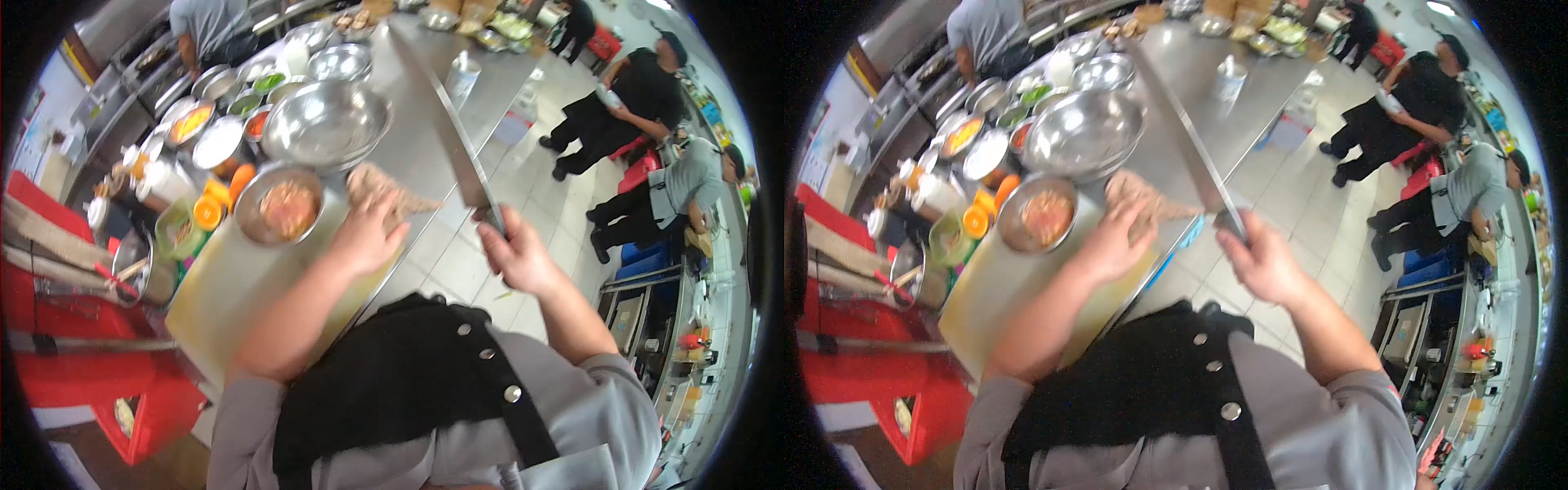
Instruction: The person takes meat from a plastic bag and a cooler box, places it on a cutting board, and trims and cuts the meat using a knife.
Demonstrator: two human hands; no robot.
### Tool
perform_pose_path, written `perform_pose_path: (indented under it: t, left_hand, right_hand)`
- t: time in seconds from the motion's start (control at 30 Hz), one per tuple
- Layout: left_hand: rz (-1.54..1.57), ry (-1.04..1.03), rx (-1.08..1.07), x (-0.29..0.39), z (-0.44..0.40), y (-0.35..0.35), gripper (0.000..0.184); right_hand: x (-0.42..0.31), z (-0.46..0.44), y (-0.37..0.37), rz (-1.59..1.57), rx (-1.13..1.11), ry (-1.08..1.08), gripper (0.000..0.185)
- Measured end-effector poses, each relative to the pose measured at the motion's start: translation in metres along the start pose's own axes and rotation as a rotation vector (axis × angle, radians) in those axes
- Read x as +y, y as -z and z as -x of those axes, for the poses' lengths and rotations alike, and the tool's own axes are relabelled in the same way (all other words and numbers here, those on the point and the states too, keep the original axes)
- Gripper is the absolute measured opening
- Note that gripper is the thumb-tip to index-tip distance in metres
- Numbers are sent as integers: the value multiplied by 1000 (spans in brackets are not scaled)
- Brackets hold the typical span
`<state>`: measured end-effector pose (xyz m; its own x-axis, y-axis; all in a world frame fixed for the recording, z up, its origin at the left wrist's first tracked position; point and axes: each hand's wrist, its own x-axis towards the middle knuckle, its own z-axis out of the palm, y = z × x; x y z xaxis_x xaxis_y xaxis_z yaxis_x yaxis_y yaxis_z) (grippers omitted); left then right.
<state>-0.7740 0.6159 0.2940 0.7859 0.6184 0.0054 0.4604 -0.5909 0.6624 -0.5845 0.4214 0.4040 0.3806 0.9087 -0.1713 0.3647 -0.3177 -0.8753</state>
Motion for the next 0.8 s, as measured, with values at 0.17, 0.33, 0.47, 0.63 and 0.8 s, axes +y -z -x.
perform_pose_path:
  t: [0.17,0.33,0.47,0.63,0.8]
  left_hand:
    - [-462,160,17,4,-45,-50,70]
    - [-559,359,118,12,-90,-78,59]
    - [-561,365,211,10,-118,-75,47]
    - [-466,509,23,-10,-155,-54,48]
    - [-368,543,201,6,-146,-62,41]
  right_hand:
    - [36,-13,33,50,-48,116,25]
    - [83,-33,99,129,-108,290,26]
    - [121,-50,149,136,-160,268,31]
    - [156,-65,187,86,-233,262,33]
    - [176,-64,209,99,-289,265,35]
